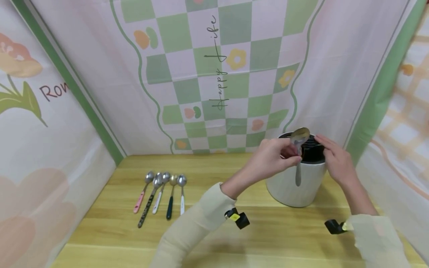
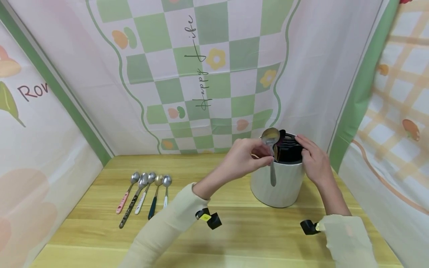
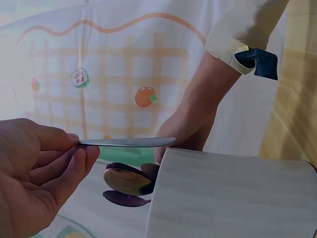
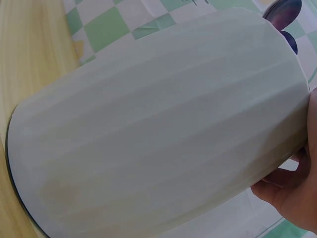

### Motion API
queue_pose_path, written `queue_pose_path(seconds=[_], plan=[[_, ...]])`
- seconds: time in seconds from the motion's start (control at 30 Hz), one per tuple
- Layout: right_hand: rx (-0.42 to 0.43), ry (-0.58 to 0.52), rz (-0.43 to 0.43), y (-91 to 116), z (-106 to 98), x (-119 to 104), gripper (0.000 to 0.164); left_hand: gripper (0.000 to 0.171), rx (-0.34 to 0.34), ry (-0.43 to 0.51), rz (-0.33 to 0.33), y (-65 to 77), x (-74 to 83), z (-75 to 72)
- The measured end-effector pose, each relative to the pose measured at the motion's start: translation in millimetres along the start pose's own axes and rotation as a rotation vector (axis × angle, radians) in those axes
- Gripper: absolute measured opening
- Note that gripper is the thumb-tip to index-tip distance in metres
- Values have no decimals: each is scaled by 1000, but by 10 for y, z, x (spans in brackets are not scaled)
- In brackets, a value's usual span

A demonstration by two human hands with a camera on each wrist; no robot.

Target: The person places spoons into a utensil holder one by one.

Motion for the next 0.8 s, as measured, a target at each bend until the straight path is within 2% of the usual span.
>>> queue_pose_path(seconds=[0.27, 0.53, 0.8], plan=[[5, 26, 2, -9, -3, -10, 51, 9, 1, -34, 22, -209, 81, -18], [13, 29, -4, -2, 3, 1, 51, 11, -8, -9, 0, -394, 96, -33], [-12, -3, 17, 9, -7, 21, 51, 11, -22, -53, -33, -603, 136, -73]])
Point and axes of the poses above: each hand's wrist, its own y-axis away from the middle knuckle, its own z-axis out of the palm, x = y × z, the point moved 1 cm from there along -y, towards the middle knuckle, and after that the axes turned 9 degrees about y, right-handed, at the moved point
